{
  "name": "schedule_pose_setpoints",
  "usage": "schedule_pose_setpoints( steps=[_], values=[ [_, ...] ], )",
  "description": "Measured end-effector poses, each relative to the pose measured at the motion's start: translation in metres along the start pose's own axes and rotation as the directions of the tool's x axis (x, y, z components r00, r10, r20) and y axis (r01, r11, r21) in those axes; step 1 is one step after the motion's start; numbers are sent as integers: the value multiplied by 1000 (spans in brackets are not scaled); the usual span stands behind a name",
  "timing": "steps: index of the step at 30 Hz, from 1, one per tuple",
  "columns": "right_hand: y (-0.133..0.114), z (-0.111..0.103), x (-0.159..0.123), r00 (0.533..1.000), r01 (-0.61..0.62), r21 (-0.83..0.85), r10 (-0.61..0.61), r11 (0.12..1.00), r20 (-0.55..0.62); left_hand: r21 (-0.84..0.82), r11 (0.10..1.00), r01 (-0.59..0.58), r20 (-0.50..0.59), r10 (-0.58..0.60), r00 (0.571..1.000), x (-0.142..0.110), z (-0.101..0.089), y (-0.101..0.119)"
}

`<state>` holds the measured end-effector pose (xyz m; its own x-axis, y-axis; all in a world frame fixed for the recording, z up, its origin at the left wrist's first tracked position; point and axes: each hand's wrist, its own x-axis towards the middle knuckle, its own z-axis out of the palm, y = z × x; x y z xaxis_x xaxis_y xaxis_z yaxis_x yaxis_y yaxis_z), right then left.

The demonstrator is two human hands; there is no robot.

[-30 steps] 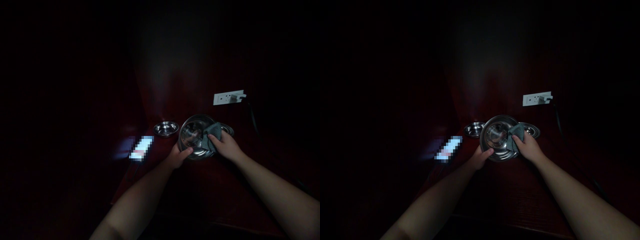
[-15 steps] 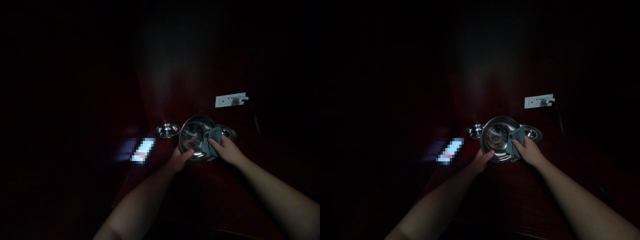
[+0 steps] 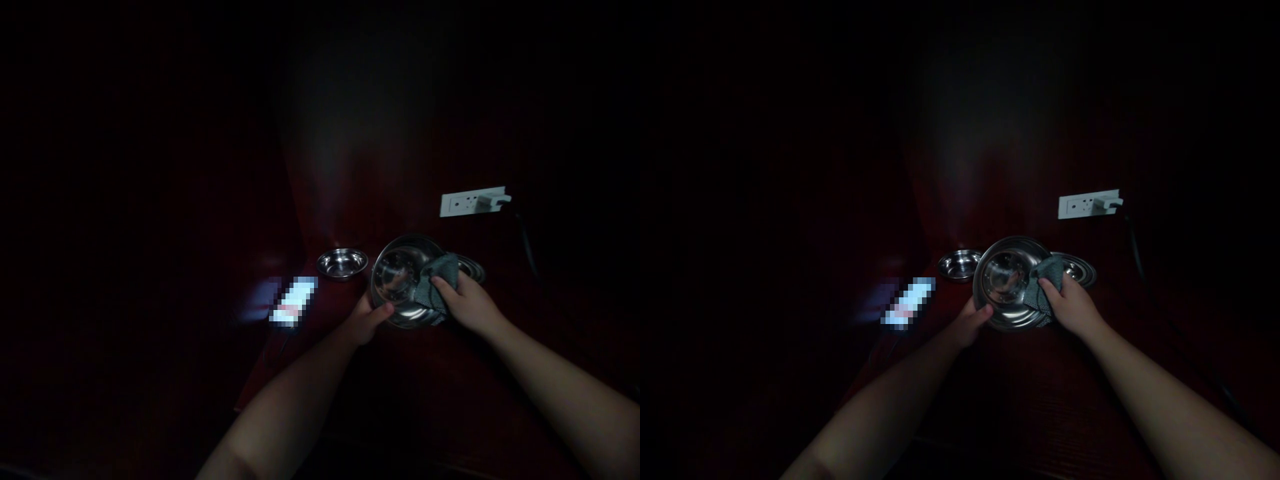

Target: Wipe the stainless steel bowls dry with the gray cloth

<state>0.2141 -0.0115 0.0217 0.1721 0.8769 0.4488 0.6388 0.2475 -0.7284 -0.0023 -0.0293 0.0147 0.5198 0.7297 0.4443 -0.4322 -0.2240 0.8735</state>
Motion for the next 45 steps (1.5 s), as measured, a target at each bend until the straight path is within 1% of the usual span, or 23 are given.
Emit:
schedule_pose_setpoints(
  steps=[2, 5, 15, 25, 33, 38, 43, 45],
  values=[
    [0, 1, 0, 1000, 0, 8, 0, 1000, -4, -2, 1000, -17, 24, 17, 1000, 1, 3, 3],
    [0, 2, -1, 1000, 14, 42, -15, 999, 6, 10, 998, -56, 26, 56, 998, 2, 6, 6],
    [-4, 3, -3, 998, -9, 127, 0, 992, 65, 82, 985, -150, 7, 150, 989, 1, 4, 0],
    [2, 5, -2, 997, 2, 115, -11, 993, 75, 100, 979, -176, 8, 176, 984, 2, 5, 2],
    [5, 8, -4, 998, 37, 149, -44, 988, 44, 170, 972, -161, -38, 170, 985, 1, 7, 2],
    [-2, 8, -8, 999, -8, 161, 1, 987, 47, 222, 964, -143, -79, 164, 983, 2, 6, 0],
    [-4, 8, -10, 996, -47, 194, 33, 980, 77, 234, 967, -102, -124, 133, 983, 1, 6, 0],
    [-4, 9, -10, 997, -51, 198, 37, 979, 72, 240, 965, -101, -130, 136, 982, 1, 6, 1]
  ],
)
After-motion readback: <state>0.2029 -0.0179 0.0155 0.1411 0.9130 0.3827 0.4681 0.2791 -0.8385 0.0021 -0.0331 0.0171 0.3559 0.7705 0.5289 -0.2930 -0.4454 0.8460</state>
